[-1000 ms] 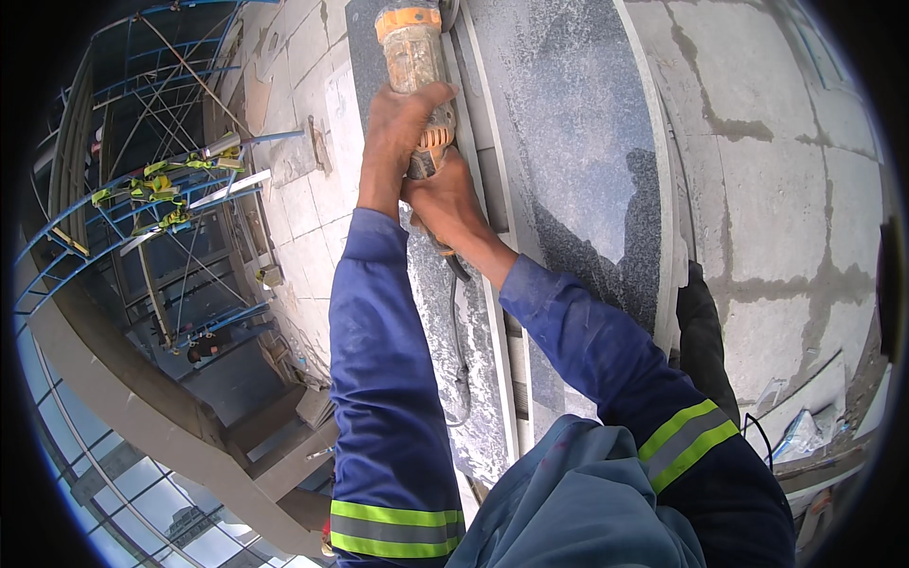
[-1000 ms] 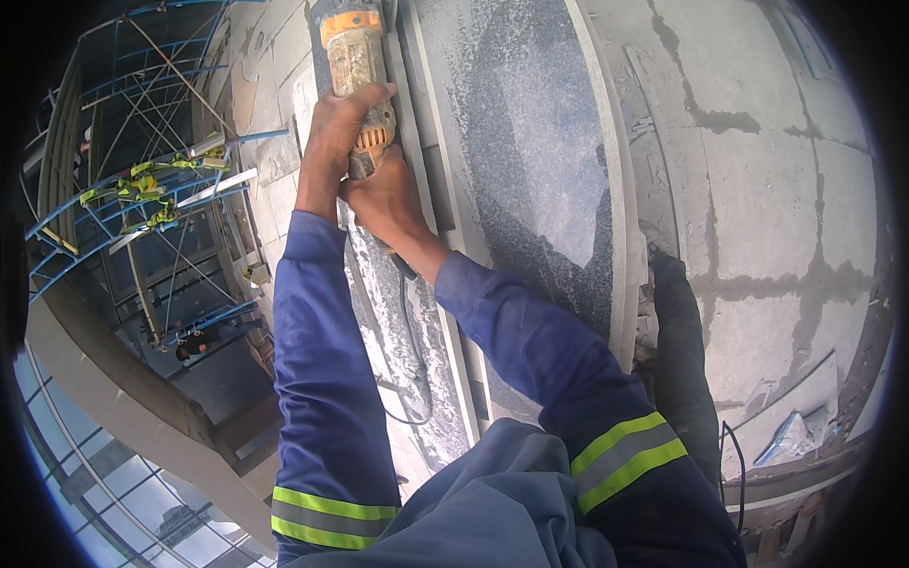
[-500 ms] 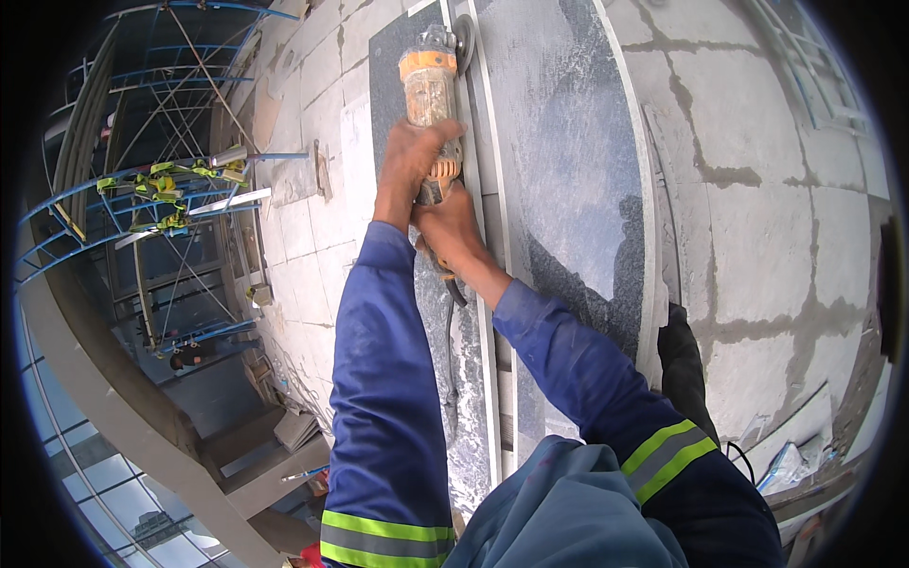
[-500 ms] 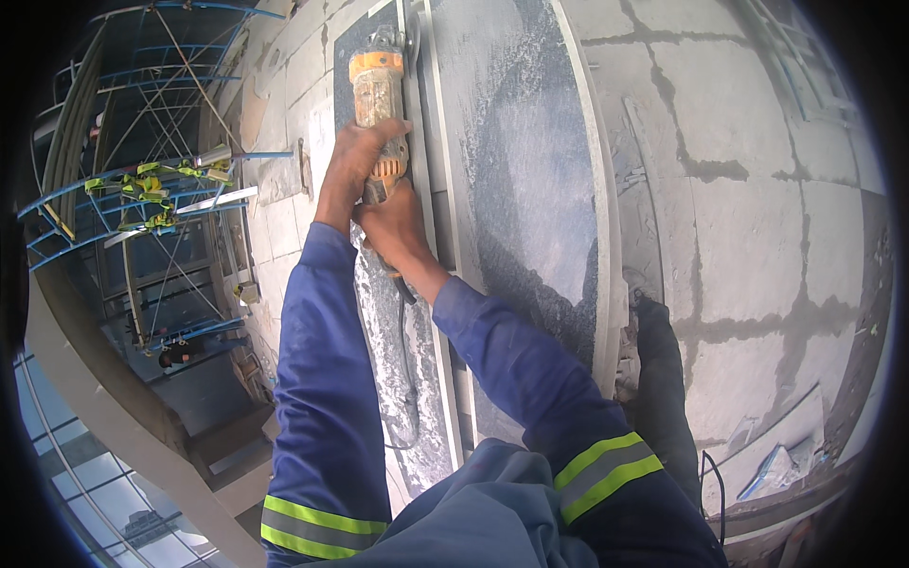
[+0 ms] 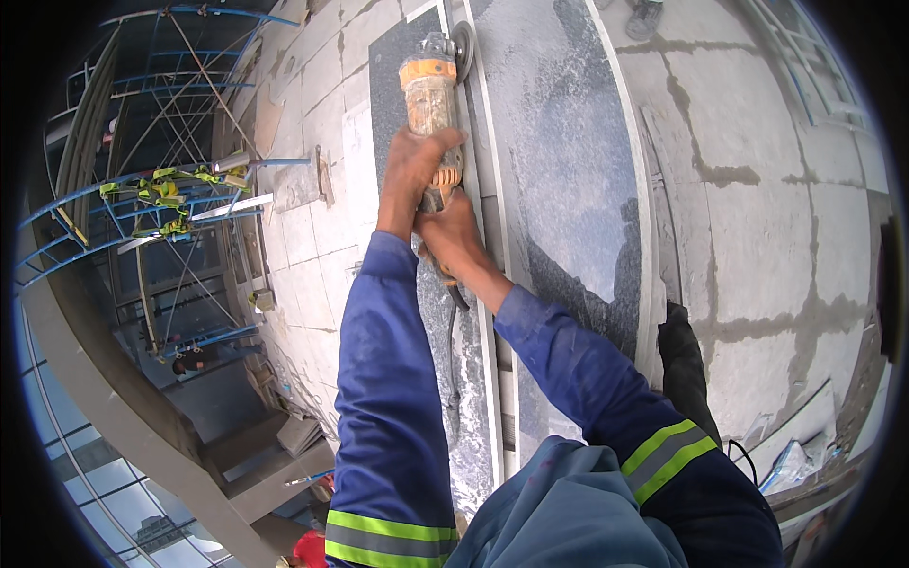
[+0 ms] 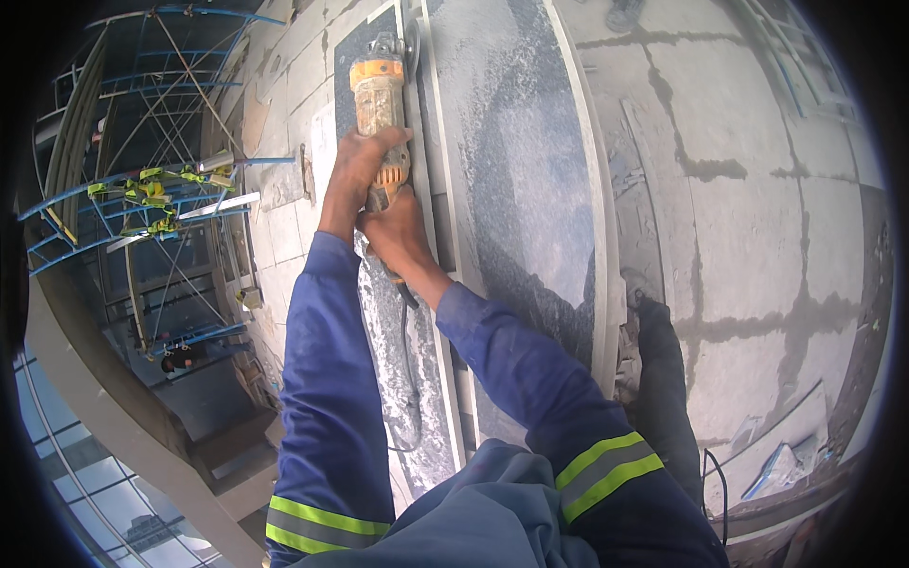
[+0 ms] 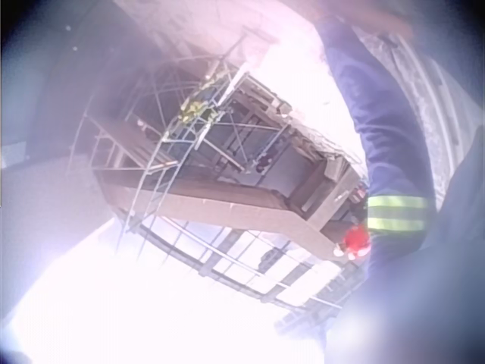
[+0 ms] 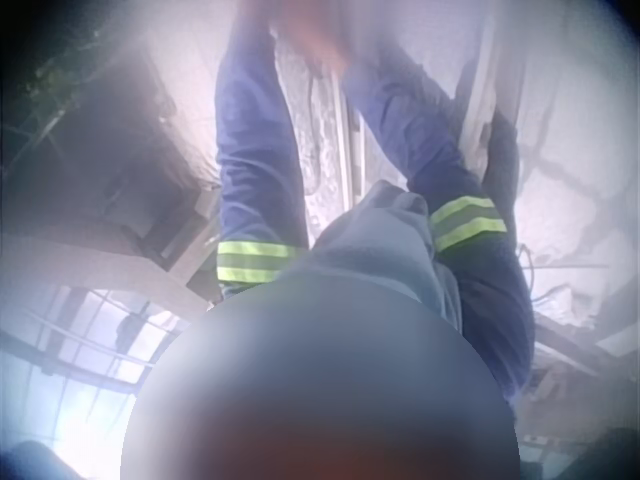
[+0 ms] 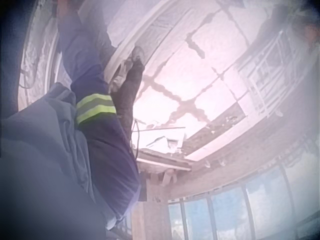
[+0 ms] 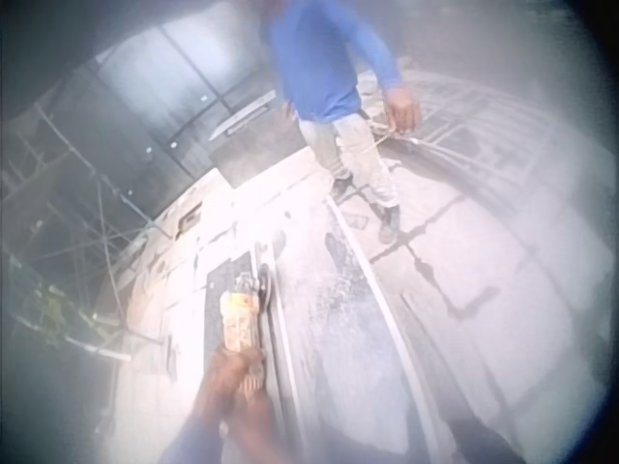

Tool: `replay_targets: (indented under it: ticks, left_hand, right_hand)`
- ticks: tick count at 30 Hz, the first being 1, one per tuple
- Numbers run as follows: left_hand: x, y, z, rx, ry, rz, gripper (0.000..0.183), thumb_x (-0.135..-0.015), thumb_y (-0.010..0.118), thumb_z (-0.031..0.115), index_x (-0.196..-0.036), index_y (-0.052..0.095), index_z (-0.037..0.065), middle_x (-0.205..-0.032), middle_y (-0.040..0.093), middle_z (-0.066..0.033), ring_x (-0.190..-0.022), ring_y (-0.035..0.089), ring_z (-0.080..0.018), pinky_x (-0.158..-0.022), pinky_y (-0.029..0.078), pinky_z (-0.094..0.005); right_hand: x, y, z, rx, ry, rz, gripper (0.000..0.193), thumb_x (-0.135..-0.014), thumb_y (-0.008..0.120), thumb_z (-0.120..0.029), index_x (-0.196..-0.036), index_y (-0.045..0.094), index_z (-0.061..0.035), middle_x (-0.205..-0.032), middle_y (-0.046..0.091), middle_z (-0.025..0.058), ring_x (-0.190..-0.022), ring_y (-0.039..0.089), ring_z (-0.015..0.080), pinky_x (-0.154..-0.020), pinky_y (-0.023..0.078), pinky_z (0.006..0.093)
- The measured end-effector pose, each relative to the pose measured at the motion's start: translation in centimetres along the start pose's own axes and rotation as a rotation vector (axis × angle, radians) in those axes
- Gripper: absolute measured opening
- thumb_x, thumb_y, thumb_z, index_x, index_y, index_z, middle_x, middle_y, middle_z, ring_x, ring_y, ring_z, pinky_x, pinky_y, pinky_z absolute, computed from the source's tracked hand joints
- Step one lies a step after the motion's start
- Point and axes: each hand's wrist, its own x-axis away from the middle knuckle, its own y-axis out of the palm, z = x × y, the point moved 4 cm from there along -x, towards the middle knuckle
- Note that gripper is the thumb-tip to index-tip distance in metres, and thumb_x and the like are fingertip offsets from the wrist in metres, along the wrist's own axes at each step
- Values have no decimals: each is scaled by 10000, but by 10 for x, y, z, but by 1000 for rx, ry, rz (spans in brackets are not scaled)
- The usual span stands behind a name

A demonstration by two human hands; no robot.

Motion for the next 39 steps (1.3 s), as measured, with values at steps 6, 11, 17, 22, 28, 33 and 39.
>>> replay_targets:
  ticks: [6, 11, 17, 22, 28, 33, 39]
  left_hand:
    - [8, 1, -5, 9, 15, -41, 708, -822, 938, 335, -1325, 730, -119, -1151, 818, -219, -963, 799, -303, -891, 635, -430]
    - [3, -2, -7, 3, 0, -22, 670, -813, 941, 334, -1281, 754, -108, -1107, 824, -201, -898, 800, -295, -842, 638, -420]
    - [-4, -2, -5, 6, -17, -56, 712, -845, 951, 342, -1335, 698, -108, -1102, 800, -191, -857, 797, -277, -761, 648, -400]
    - [6, 0, -3, -28, 25, -9, 721, -846, 946, 322, -1372, 683, -97, -1118, 796, -196, -878, 797, -284, -801, 656, -414]
    - [11, -1, -10, -8, 16, -4, 729, -788, 958, 362, -1279, 746, -135, -1121, 826, -232, -950, 805, -309, -879, 640, -437]
    - [10, -2, -4, -10, 10, -71, 653, -835, 943, 332, -1283, 742, -99, -1076, 810, -187, -866, 794, -278, -804, 643, -418]
    - [4, 0, -4, 23, 18, -70, 596, -854, 944, 327, -1241, 758, -87, -1033, 802, -170, -810, 784, -259, -738, 636, -399]
  right_hand:
    - [8, -1, 5, 14, -32, 15, 358, -953, 800, -12, -1246, 615, 76, -1010, 777, 168, -737, 794, 248, -537, 607, 382]
    - [12, 3, -3, -42, -92, 27, 118, -993, 750, 22, -1090, 683, 17, -837, 742, 95, -570, 705, 202, -467, 531, 361]
    - [8, 3, -5, -66, -75, 39, 120, -990, 752, 17, -1094, 693, 14, -857, 748, 92, -607, 725, 200, -482, 541, 363]
    - [12, 0, 2, -16, -52, 51, 143, -997, 778, -2, -1104, 685, 14, -852, 745, 91, -593, 717, 198, -479, 535, 366]
    - [19, -2, 6, 16, -27, 20, 388, -938, 823, -44, -1246, 618, 71, -967, 778, 157, -716, 783, 251, -561, 583, 406]
    - [17, 1, 3, -21, -91, 41, 221, -971, 788, 0, -1147, 658, 32, -888, 754, 114, -617, 728, 211, -495, 539, 377]
    - [11, 1, 1, -56, -61, 29, 157, -983, 778, 18, -1105, 680, 15, -860, 747, 100, -578, 704, 192, -462, 519, 363]
